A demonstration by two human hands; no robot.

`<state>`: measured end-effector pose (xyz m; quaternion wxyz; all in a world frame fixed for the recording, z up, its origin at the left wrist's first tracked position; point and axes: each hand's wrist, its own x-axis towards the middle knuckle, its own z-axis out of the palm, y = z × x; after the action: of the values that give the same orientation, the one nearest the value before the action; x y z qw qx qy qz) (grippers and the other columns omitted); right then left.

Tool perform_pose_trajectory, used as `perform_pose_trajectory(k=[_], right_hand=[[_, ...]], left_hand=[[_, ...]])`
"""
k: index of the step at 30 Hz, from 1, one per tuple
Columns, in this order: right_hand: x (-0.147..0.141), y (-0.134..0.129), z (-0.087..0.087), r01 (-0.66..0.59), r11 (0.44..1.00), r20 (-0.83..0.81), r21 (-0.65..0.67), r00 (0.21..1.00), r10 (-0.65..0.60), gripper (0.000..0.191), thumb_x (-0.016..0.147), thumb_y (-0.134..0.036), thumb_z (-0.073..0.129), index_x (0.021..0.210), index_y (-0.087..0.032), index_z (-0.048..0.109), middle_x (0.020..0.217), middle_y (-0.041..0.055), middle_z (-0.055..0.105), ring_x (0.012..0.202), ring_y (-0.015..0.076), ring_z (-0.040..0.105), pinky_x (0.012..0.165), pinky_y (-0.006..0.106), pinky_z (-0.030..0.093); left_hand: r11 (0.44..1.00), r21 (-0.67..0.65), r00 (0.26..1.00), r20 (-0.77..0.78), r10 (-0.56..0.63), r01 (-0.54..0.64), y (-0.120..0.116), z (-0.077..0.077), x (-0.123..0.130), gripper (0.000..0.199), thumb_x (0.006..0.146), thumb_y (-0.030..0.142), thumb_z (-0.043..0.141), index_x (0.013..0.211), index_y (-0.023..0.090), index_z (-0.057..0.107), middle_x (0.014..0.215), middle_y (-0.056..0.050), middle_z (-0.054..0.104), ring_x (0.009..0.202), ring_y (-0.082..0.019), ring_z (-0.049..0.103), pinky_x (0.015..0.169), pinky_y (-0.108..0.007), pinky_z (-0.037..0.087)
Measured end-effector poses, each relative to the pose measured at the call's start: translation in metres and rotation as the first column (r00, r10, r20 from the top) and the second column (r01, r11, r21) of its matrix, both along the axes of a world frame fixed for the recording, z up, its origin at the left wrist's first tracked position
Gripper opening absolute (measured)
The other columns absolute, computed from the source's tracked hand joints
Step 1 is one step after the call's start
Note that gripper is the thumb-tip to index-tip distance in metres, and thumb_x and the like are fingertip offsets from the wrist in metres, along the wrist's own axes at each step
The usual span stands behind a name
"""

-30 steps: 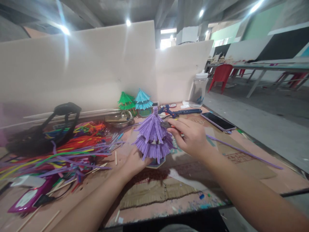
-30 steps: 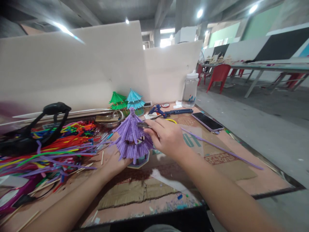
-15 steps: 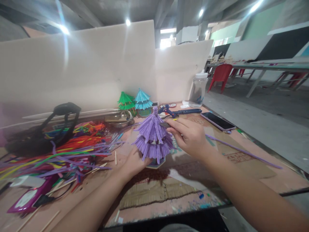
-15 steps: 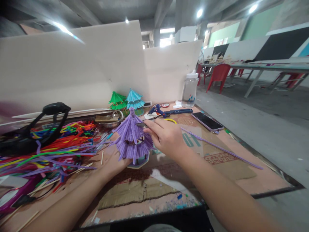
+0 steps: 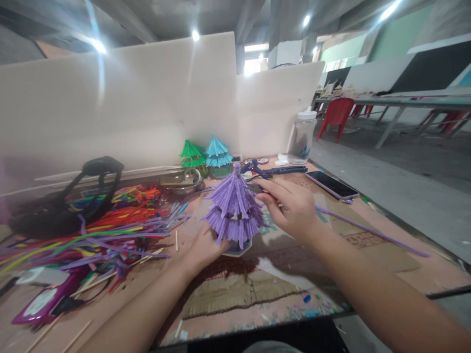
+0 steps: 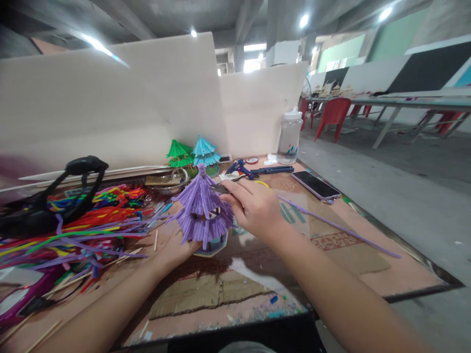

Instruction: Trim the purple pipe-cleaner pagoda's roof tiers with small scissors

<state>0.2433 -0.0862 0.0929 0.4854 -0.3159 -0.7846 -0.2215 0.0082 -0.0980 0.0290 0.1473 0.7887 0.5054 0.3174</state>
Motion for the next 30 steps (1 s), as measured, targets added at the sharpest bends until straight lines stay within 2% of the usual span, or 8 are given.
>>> perform_pose_trajectory(k=[3, 10, 15, 22, 30], right_hand=[[0.0, 0.0, 0.0, -0.012, 1.0, -0.002, 0.012, 1.0, 0.012, 0.028, 0.101, -0.033, 0.05, 0.112, -0.015, 0.068, 0.082, 0.0054, 0.071, 0.069, 0.0151, 0.062, 0.066, 0.028, 0.044], [-0.002, 0.0, 0.002, 0.002, 0.999, 0.018, 0.037, 1.0, -0.002, 0.027, 0.1, -0.032, 0.052, 0.111, -0.013, 0.068, 0.077, 0.0049, 0.068, 0.068, 0.0159, 0.06, 0.063, 0.029, 0.04], [-0.003, -0.002, 0.004, -0.006, 1.0, 0.047, 0.024, 0.999, 0.005, 0.025, 0.1, -0.029, 0.052, 0.114, -0.015, 0.067, 0.081, 0.0043, 0.069, 0.071, 0.0158, 0.061, 0.067, 0.028, 0.042], [-0.001, -0.001, 0.002, -0.024, 0.999, 0.046, 0.032, 0.999, 0.022, 0.021, 0.1, -0.028, 0.053, 0.102, -0.014, 0.068, 0.079, 0.0054, 0.07, 0.071, 0.0164, 0.062, 0.067, 0.029, 0.043], [-0.001, 0.0, 0.001, -0.036, 0.999, 0.084, 0.007, 0.996, 0.035, 0.023, 0.1, -0.029, 0.052, 0.105, -0.013, 0.068, 0.084, 0.0065, 0.073, 0.074, 0.0174, 0.065, 0.068, 0.029, 0.045]], left_hand=[[1.0, -0.017, 1.0, 0.021, -0.018, 0.018, 0.001, -0.001, 0.0, 0.046, 0.083, 0.04, 0.054, 0.118, 0.014, 0.069, 0.124, -0.012, 0.072, 0.122, -0.029, 0.063, 0.107, -0.04, 0.048], [1.0, -0.025, 0.998, 0.06, 0.0, 0.002, 0.004, -0.004, -0.006, 0.046, 0.081, 0.041, 0.054, 0.117, 0.016, 0.07, 0.123, -0.009, 0.073, 0.119, -0.029, 0.065, 0.104, -0.038, 0.051], [1.0, -0.02, 0.997, 0.069, -0.016, 0.017, 0.005, -0.004, -0.006, 0.044, 0.083, 0.042, 0.052, 0.115, 0.018, 0.071, 0.12, -0.007, 0.074, 0.116, -0.028, 0.067, 0.102, -0.035, 0.052], [0.999, -0.001, 0.998, 0.054, 0.042, -0.042, 0.005, -0.003, -0.008, 0.045, 0.082, 0.038, 0.051, 0.115, 0.015, 0.071, 0.119, -0.01, 0.074, 0.116, -0.029, 0.066, 0.102, -0.038, 0.052], [0.997, 0.01, 0.996, 0.041, 0.075, -0.076, 0.009, -0.005, -0.012, 0.049, 0.083, 0.042, 0.051, 0.12, 0.016, 0.07, 0.127, -0.01, 0.071, 0.124, -0.03, 0.062, 0.106, -0.039, 0.048]])
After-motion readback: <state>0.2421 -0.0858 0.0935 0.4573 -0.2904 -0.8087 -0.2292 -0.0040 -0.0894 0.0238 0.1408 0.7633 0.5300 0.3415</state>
